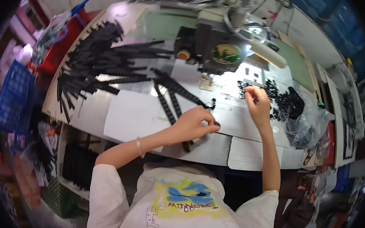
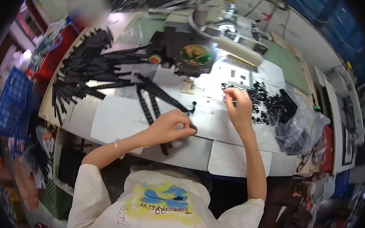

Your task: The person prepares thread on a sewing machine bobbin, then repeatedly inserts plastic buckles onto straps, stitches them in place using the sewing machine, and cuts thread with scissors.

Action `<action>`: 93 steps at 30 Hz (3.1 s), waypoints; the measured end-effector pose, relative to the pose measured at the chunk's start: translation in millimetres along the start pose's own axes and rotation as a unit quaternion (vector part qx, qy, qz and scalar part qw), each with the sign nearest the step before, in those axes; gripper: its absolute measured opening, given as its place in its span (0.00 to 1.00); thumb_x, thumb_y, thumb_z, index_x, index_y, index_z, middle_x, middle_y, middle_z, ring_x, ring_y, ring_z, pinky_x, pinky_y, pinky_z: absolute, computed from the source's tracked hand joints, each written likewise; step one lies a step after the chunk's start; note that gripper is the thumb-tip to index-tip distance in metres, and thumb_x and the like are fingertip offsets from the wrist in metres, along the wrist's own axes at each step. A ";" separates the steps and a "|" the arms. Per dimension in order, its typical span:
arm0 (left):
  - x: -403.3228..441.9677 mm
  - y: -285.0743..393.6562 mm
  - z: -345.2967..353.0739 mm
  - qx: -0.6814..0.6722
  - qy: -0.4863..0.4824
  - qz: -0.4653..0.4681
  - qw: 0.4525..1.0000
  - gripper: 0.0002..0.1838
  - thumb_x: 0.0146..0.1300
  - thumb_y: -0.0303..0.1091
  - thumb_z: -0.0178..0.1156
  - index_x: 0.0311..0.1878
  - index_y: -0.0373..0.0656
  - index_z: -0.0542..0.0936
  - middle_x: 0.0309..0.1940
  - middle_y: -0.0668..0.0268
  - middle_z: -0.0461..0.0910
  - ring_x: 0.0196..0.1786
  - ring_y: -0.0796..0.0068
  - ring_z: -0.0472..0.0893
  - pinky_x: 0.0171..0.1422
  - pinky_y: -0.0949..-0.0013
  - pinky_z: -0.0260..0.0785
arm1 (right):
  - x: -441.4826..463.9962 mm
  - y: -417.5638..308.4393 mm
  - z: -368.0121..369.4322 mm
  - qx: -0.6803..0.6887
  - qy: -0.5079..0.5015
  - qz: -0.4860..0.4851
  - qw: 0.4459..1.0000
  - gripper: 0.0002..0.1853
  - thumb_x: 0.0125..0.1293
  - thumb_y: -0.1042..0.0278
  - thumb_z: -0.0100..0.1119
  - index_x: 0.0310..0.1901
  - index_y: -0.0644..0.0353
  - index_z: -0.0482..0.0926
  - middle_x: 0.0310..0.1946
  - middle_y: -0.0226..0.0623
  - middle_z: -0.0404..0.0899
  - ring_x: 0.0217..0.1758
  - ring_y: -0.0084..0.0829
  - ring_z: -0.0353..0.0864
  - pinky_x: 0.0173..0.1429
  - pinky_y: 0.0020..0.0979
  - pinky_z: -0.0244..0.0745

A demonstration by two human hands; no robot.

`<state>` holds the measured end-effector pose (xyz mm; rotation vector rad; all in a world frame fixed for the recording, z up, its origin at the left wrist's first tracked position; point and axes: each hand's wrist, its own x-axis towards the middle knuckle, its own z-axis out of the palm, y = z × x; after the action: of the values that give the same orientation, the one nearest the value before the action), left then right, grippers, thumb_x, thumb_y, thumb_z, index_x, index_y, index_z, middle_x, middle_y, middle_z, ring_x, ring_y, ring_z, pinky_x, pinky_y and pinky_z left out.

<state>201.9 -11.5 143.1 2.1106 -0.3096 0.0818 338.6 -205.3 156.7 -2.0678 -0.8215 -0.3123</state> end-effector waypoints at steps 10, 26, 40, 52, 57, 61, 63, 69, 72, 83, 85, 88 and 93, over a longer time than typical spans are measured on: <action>56.6 -10.7 13.7 0.119 -0.067 0.081 0.987 0.18 0.46 0.40 0.68 0.39 0.43 0.76 0.36 0.59 0.73 0.42 0.60 0.74 0.43 0.62 0.68 | -60.4 26.5 -32.2 0.048 -0.053 0.069 0.995 0.07 0.55 0.75 0.57 0.37 0.62 0.77 0.30 0.38 0.75 0.32 0.32 0.73 0.38 0.29 0.70; 22.8 -15.0 0.5 0.226 -0.036 0.076 0.970 0.26 0.45 0.40 0.67 0.49 0.47 0.74 0.41 0.64 0.71 0.43 0.62 0.70 0.46 0.64 0.63 | -35.9 20.4 24.2 -0.015 -0.088 -0.096 0.991 0.11 0.54 0.67 0.63 0.37 0.60 0.74 0.27 0.38 0.71 0.29 0.36 0.72 0.34 0.31 0.69; 237.7 153.8 -192.6 0.328 0.139 0.252 0.900 0.10 0.58 0.32 0.58 0.40 0.37 0.79 0.31 0.60 0.79 0.35 0.67 0.77 0.43 0.69 0.69 | 42.0 -166.8 -152.6 0.552 -0.186 -0.520 0.624 0.13 0.64 0.65 0.48 0.22 0.56 0.70 0.21 0.36 0.73 0.26 0.31 0.71 0.33 0.28 0.66; 315.9 70.6 -190.3 0.620 -0.001 -0.006 0.784 0.09 0.50 0.28 0.58 0.36 0.38 0.81 0.35 0.51 0.80 0.40 0.56 0.81 0.43 0.63 0.74 | 7.3 -208.0 -148.9 0.521 0.285 -0.614 0.520 0.05 0.56 0.78 0.54 0.24 0.59 0.73 0.22 0.27 0.73 0.26 0.27 0.70 0.31 0.26 0.65; 315.6 96.5 -197.0 0.590 0.210 0.144 0.766 0.10 0.51 0.22 0.58 0.38 0.35 0.70 0.34 0.52 0.77 0.40 0.54 0.79 0.40 0.61 0.72 | 10.5 -211.3 -136.7 0.555 0.254 -0.666 0.428 0.08 0.56 0.78 0.53 0.39 0.62 0.73 0.43 0.37 0.72 0.47 0.30 0.70 0.48 0.29 0.69; 312.5 125.1 -217.8 0.492 0.244 0.255 0.796 0.15 0.49 0.18 0.60 0.38 0.38 0.67 0.33 0.55 0.76 0.40 0.54 0.78 0.41 0.60 0.70 | 2.7 -165.6 -139.5 0.541 0.351 -0.588 0.489 0.10 0.65 0.69 0.41 0.29 0.60 0.69 0.29 0.39 0.72 0.34 0.31 0.73 0.43 0.28 0.68; 302.9 136.1 -224.8 0.480 0.232 0.295 0.793 0.15 0.48 0.19 0.60 0.38 0.39 0.67 0.33 0.56 0.76 0.40 0.56 0.78 0.41 0.60 0.69 | 65.0 -94.4 -136.3 0.337 0.379 -0.431 0.746 0.10 0.65 0.67 0.45 0.43 0.62 0.72 0.43 0.40 0.74 0.45 0.29 0.74 0.44 0.27 0.69; 274.3 160.5 -228.4 0.342 0.194 0.381 0.837 0.11 0.48 0.27 0.65 0.37 0.41 0.79 0.34 0.62 0.80 0.36 0.65 0.81 0.40 0.69 0.72 | 252.5 -17.5 -34.2 0.119 0.114 -0.196 0.967 0.12 0.63 0.64 0.55 0.42 0.65 0.77 0.33 0.42 0.77 0.37 0.34 0.76 0.42 0.30 0.70; 269.6 162.0 -227.1 0.281 0.184 0.362 0.869 0.11 0.47 0.27 0.67 0.36 0.40 0.79 0.30 0.64 0.81 0.33 0.74 0.81 0.39 0.73 0.73 | 284.7 -9.4 2.7 0.079 0.066 -0.248 0.963 0.13 0.62 0.64 0.55 0.42 0.65 0.76 0.36 0.45 0.77 0.40 0.43 0.76 0.44 0.35 0.70; 256.6 153.1 -230.3 0.243 0.203 0.348 0.882 0.11 0.45 0.28 0.69 0.34 0.40 0.79 0.27 0.67 0.79 0.30 0.78 0.78 0.36 0.73 0.71 | 281.4 -24.6 5.5 -0.020 -0.033 -0.304 0.952 0.16 0.65 0.63 0.50 0.48 0.66 0.75 0.53 0.48 0.73 0.59 0.45 0.69 0.61 0.35 0.64; 253.5 155.4 -227.9 0.271 0.209 0.358 0.869 0.11 0.45 0.28 0.69 0.33 0.39 0.78 0.27 0.67 0.77 0.29 0.78 0.76 0.36 0.74 0.70 | 279.6 -26.6 -0.4 -0.018 -0.070 -0.280 0.957 0.19 0.67 0.60 0.46 0.51 0.67 0.73 0.55 0.48 0.71 0.61 0.44 0.67 0.62 0.34 0.64; 249.8 157.7 -222.2 0.271 0.195 0.328 0.884 0.12 0.45 0.28 0.69 0.33 0.39 0.78 0.27 0.67 0.76 0.29 0.78 0.75 0.35 0.74 0.69 | 291.2 -21.6 -1.5 0.081 -0.076 -0.200 0.974 0.22 0.68 0.55 0.42 0.47 0.67 0.76 0.47 0.45 0.77 0.51 0.37 0.76 0.58 0.33 0.67; 253.6 150.9 -207.2 0.223 0.141 0.307 0.915 0.13 0.44 0.27 0.69 0.34 0.38 0.78 0.27 0.66 0.79 0.28 0.79 0.76 0.35 0.74 0.69 | 338.6 -25.2 -28.8 0.468 -0.082 0.013 0.880 0.15 0.59 0.61 0.51 0.32 0.64 0.82 0.28 0.35 0.82 0.33 0.25 0.79 0.41 0.31 0.73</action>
<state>422.0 40.0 424.0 2.3231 -0.8316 0.8934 578.7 -69.6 356.8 -1.1875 -0.8176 0.2571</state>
